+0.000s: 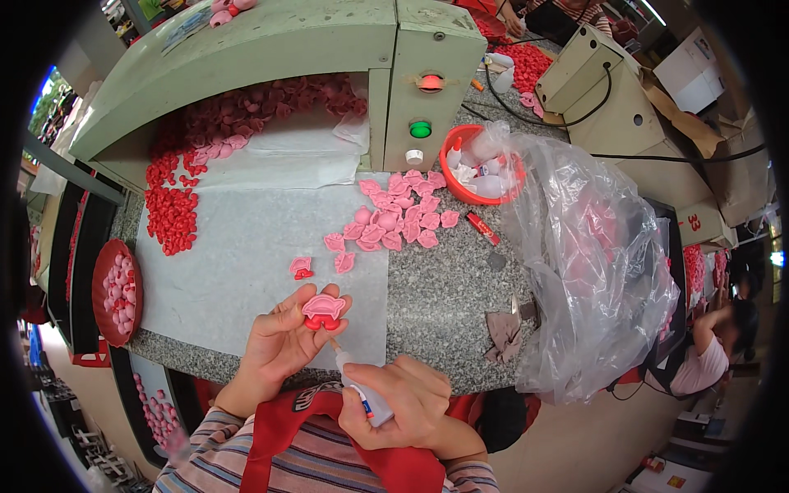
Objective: Assembling small pink plastic flowers by gluing pieces together at a factory workbench.
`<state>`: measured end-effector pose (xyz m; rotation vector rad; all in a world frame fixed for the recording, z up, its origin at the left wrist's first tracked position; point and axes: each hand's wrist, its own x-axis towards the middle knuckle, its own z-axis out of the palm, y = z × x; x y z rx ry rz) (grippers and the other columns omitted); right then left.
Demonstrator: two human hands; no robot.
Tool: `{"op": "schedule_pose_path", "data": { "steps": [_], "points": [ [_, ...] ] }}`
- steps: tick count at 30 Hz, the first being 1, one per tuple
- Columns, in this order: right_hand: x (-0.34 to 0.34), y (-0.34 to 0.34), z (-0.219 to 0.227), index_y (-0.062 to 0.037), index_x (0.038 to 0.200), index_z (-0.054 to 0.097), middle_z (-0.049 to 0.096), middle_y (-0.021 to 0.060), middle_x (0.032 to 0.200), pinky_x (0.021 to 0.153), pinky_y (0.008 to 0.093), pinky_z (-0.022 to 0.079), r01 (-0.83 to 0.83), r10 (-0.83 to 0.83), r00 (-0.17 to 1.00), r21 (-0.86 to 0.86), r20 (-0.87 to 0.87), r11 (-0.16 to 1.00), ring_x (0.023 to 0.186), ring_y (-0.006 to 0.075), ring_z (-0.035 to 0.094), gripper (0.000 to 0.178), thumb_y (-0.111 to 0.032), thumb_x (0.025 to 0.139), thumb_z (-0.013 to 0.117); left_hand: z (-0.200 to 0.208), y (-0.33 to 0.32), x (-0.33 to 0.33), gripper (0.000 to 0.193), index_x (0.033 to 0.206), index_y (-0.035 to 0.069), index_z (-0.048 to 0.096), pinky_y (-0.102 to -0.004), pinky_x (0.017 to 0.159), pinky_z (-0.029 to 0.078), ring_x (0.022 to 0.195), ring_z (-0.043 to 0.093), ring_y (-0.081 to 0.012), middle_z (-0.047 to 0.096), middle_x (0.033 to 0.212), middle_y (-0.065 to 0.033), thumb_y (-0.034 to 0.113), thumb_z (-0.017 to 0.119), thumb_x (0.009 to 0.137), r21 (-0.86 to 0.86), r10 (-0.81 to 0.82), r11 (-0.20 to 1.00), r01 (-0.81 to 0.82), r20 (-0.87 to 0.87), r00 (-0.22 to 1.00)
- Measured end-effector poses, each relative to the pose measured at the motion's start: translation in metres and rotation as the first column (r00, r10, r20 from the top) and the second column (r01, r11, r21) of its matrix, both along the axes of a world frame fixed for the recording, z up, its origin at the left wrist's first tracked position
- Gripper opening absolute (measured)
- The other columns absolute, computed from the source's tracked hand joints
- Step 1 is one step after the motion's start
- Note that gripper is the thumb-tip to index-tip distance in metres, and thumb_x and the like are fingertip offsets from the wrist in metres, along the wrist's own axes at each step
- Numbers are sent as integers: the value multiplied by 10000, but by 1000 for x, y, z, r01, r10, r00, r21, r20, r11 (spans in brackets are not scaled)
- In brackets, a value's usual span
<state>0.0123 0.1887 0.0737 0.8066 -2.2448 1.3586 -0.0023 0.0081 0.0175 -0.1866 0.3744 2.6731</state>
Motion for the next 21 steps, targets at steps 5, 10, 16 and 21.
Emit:
{"op": "schedule_pose_path", "data": {
  "steps": [5, 10, 16, 21],
  "points": [
    [-1, 0, 0, 6, 882, 585, 612, 59, 643, 376, 223, 356, -4, 4, 1000, -4, -12, 1000, 398, 135, 458, 291, -37, 600, 642, -1, -1, 0, 297, 1127, 35, 564, -431, 1034, 332, 1221, 400, -311, 460, 1278, -148, 74, 550, 834, -6, 2, 1000, -2, 1, 1000],
    [2, 2, 0, 16, 873, 591, 601, 70, 621, 365, 224, 340, 18, -19, 1000, -69, -8, 997, 390, 134, 446, 270, -40, 612, 629, 3, -1, -1, 283, 1091, 69, 594, -448, 1016, 353, 1228, 381, -335, 485, 1245, -130, 43, 572, 810, -30, 7, 1000, -5, 60, 998],
    [2, 1, 1, 8, 888, 595, 589, 56, 601, 374, 221, 351, -3, 3, 1000, -27, -2, 1000, 398, 134, 452, 285, -44, 611, 634, 4, 1, 0, 281, 1097, 65, 592, -445, 1017, 353, 1227, 382, -340, 490, 1242, -128, 49, 563, 818, -38, -14, 999, 16, 50, 999],
    [1, -3, 1, -1, 898, 597, 582, 45, 593, 380, 222, 362, -16, 16, 1000, -19, 2, 1000, 403, 137, 464, 296, -49, 610, 646, 2, -1, 2, 277, 1095, 66, 596, -447, 1021, 346, 1226, 383, -343, 490, 1247, -127, 53, 563, 819, -58, -14, 998, 17, 47, 999]
  ]
}}
